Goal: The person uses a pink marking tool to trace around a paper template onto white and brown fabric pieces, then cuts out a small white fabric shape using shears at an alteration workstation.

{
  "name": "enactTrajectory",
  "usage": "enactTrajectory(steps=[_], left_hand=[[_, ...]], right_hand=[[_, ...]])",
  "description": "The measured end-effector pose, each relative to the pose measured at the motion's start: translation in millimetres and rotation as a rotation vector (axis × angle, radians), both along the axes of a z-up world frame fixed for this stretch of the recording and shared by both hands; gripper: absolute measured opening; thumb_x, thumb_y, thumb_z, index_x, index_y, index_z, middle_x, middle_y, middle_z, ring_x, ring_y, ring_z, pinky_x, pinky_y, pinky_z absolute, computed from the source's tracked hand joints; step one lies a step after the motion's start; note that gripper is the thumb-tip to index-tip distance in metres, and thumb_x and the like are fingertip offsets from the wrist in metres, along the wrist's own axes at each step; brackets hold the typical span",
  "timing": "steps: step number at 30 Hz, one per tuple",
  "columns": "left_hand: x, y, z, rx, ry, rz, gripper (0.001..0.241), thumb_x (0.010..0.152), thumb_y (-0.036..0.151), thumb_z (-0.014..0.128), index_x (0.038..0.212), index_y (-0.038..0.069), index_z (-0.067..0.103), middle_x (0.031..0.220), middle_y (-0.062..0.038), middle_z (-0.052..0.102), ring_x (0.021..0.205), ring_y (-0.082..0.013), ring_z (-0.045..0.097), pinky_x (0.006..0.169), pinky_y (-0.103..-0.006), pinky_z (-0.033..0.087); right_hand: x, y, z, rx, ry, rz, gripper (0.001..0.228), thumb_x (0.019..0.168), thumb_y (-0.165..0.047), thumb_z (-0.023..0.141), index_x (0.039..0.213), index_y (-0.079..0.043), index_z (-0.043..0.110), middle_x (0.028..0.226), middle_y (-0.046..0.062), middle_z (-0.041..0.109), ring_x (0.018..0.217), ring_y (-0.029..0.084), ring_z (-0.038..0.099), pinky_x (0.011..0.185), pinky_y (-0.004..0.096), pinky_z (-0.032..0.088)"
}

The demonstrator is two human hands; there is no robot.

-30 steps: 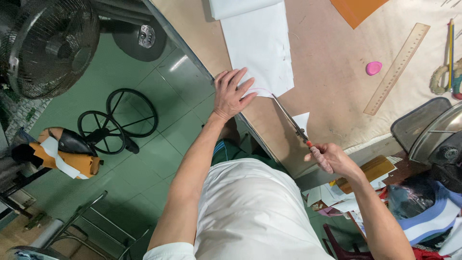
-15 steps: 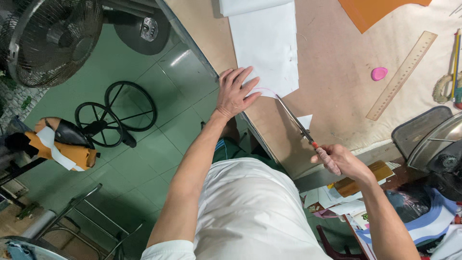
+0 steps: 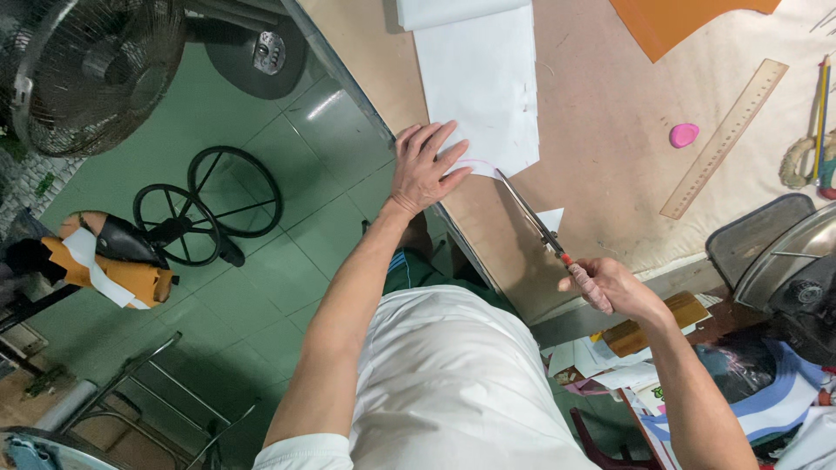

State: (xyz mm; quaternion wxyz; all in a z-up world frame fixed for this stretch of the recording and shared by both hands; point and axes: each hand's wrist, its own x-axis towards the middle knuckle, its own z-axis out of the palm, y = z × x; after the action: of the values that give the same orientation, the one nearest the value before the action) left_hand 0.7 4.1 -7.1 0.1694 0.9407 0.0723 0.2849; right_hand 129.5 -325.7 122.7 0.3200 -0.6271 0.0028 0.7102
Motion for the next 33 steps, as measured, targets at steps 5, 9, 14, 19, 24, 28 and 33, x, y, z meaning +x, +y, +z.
enactTrajectory(steps=[5, 9, 14, 19, 24, 28, 33], left_hand=[[-0.6, -0.9, 0.5, -0.012, 0.009, 0.005, 0.037, 0.095, 0.054, 0.06, 0.123, 0.031, 0.067, 0.136, -0.003, 0.061, 0.121, -0.0252, 0.056, 0.106, -0.0482, 0.04], [-1.4, -0.8, 1.9, -0.015, 0.023, 0.001, 0.036, 0.095, 0.054, 0.062, 0.123, 0.031, 0.067, 0.137, -0.003, 0.06, 0.123, -0.0251, 0.055, 0.106, -0.0482, 0.04], [-2.2, -0.9, 0.4, -0.019, 0.028, 0.007, 0.036, 0.094, 0.054, 0.062, 0.122, 0.031, 0.067, 0.138, -0.003, 0.06, 0.123, -0.0253, 0.055, 0.105, -0.0485, 0.04], [-1.3, 0.1, 2.1, -0.016, 0.009, 0.002, 0.037, 0.094, 0.054, 0.063, 0.122, 0.03, 0.067, 0.137, -0.003, 0.06, 0.123, -0.0249, 0.056, 0.105, -0.0478, 0.041], [-1.2, 0.1, -0.5, -0.016, -0.004, 0.0, 0.036, 0.094, 0.053, 0.063, 0.122, 0.03, 0.068, 0.137, -0.003, 0.06, 0.122, -0.0253, 0.056, 0.105, -0.0479, 0.041], [-0.2, -0.2, 2.0, -0.009, -0.007, 0.013, 0.036, 0.095, 0.053, 0.061, 0.122, 0.03, 0.067, 0.136, -0.003, 0.061, 0.121, -0.0252, 0.057, 0.105, -0.0481, 0.041], [-0.9, -0.2, -1.2, -0.008, -0.02, 0.005, 0.037, 0.095, 0.053, 0.061, 0.124, 0.03, 0.066, 0.136, -0.004, 0.061, 0.121, -0.026, 0.058, 0.105, -0.0488, 0.041]], right_hand=[[1.8, 0.3, -4.1, -0.014, 0.004, 0.006, 0.032, 0.1, -0.018, 0.054, 0.076, 0.001, 0.06, 0.034, 0.008, 0.045, 0.023, 0.016, 0.042, 0.025, 0.024, 0.032], [5.3, 2.5, -6.4, -0.024, 0.003, 0.011, 0.031, 0.1, -0.017, 0.055, 0.078, 0.003, 0.061, 0.035, 0.009, 0.045, 0.023, 0.016, 0.043, 0.024, 0.024, 0.033], [10.4, 5.6, -8.0, -0.036, 0.001, 0.02, 0.03, 0.1, -0.017, 0.056, 0.08, 0.004, 0.063, 0.035, 0.009, 0.046, 0.023, 0.017, 0.044, 0.023, 0.025, 0.034], [14.0, 12.7, -0.2, -0.049, 0.003, 0.029, 0.029, 0.1, -0.017, 0.057, 0.082, 0.005, 0.065, 0.036, 0.01, 0.046, 0.023, 0.017, 0.045, 0.022, 0.025, 0.035], [10.6, 14.0, -6.9, -0.062, 0.02, 0.019, 0.032, 0.1, -0.015, 0.055, 0.081, 0.008, 0.065, 0.032, 0.014, 0.047, 0.021, 0.019, 0.043, 0.022, 0.026, 0.033], [19.7, 16.8, 1.3, -0.044, -0.022, 0.092, 0.029, 0.098, -0.014, 0.056, 0.079, 0.006, 0.065, 0.036, 0.012, 0.048, 0.024, 0.019, 0.046, 0.025, 0.028, 0.035], [34.7, 18.0, 13.2, 0.024, -0.084, 0.215, 0.022, 0.094, -0.01, 0.059, 0.078, 0.003, 0.065, 0.039, 0.01, 0.053, 0.028, 0.019, 0.052, 0.029, 0.027, 0.039]])
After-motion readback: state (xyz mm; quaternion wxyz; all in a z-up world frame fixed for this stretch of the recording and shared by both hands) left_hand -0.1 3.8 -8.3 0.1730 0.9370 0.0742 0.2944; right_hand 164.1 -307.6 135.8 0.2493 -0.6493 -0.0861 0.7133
